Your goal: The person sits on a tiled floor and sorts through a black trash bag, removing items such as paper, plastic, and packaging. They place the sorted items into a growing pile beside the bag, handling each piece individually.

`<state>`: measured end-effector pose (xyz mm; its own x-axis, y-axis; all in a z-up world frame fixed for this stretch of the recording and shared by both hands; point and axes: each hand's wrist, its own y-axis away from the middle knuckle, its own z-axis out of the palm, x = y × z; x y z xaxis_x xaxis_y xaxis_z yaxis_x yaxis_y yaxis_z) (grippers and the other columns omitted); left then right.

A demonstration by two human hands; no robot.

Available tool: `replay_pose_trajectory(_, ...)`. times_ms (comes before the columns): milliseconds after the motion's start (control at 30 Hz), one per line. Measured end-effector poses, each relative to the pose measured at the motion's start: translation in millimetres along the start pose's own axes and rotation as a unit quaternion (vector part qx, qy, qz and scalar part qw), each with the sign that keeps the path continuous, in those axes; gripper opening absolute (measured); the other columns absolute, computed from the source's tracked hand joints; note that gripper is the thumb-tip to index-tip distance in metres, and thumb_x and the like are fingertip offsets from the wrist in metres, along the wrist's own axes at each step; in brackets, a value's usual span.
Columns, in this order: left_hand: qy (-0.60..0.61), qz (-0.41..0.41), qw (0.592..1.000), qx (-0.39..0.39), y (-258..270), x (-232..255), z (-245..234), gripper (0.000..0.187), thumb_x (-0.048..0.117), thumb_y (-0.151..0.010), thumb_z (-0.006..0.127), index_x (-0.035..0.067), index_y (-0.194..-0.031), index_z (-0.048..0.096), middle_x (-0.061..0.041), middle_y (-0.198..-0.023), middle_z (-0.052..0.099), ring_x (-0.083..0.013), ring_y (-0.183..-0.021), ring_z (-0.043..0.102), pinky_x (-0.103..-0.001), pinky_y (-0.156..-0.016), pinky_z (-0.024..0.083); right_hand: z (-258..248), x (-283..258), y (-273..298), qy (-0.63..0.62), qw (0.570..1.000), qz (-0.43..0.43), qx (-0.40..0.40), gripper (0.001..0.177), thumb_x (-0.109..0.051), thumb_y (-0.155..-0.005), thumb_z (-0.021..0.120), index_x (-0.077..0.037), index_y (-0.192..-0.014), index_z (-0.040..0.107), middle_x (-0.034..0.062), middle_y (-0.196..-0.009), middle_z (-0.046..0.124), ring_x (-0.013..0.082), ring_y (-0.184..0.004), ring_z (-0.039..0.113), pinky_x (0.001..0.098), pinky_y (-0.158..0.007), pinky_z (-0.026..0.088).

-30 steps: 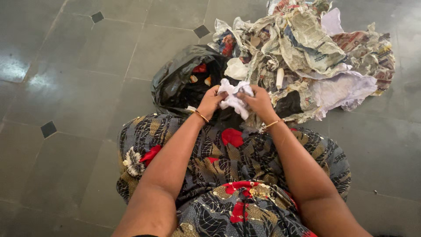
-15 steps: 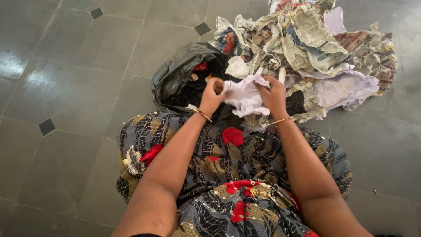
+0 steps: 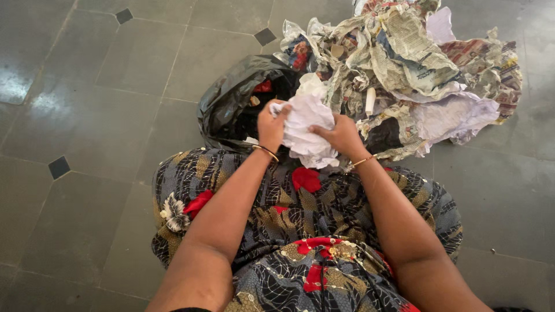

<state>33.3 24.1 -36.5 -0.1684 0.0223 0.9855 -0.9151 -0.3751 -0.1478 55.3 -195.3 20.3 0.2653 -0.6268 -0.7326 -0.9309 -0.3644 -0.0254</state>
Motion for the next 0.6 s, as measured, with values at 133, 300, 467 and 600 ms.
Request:
replay_pose_trajectory(133,0.035,-0.005,0.994,0.107,-20,-31,-14,0.025,0.026,-0.097,0.077,0.003,-0.092,0.069,0.005,-0.072,0.060,-0.0056,-0.064,0.048,-0.026,-0.058,0.042,2,2,-1,0.075,0.997,-0.011,-0.029,0.065,-0.052,-0.080,0.090,0.010,-0.091,0.072,0.0235,-0.080,0.071,0.0272,-0.073,0.068,0.0401,-0.070,0.053)
replay_pose_trajectory(300,0.157,-0.040,0.967,0.199,-45,-56,-31,0.024,0.027,-0.093,0.076,0.003,-0.090,0.070,0.004,-0.082,0.068,-0.0055,-0.072,0.057,-0.025,-0.067,0.048,-8,-8,6,-0.030,0.996,0.051,-0.061,0.046,-0.045,-0.087,0.081,0.001,-0.095,0.078,0.0154,-0.071,0.069,0.0199,-0.065,0.060,0.0351,-0.060,0.048)
replay_pose_trajectory(467,0.150,-0.045,0.975,0.157,-38,-54,-27,0.025,0.030,-0.093,0.078,0.007,-0.089,0.070,0.005,-0.082,0.064,-0.0061,-0.074,0.053,-0.027,-0.068,0.046,-20,-26,8,-0.079,0.996,0.038,-0.021,0.052,-0.038,-0.081,0.086,-0.005,-0.118,0.069,0.0079,-0.093,0.072,0.0179,-0.081,0.063,0.0325,-0.073,0.051)
replay_pose_trajectory(600,0.165,-0.112,0.979,0.029,-20,-44,-9,0.031,0.037,-0.094,0.078,0.007,-0.090,0.070,0.004,-0.083,0.065,-0.0070,-0.074,0.053,-0.027,-0.068,0.045,-19,-39,13,-0.169,0.980,-0.100,0.023,0.078,-0.026,-0.077,0.091,-0.006,-0.141,0.050,0.0084,-0.125,0.065,0.0174,-0.114,0.062,0.0319,-0.098,0.051)
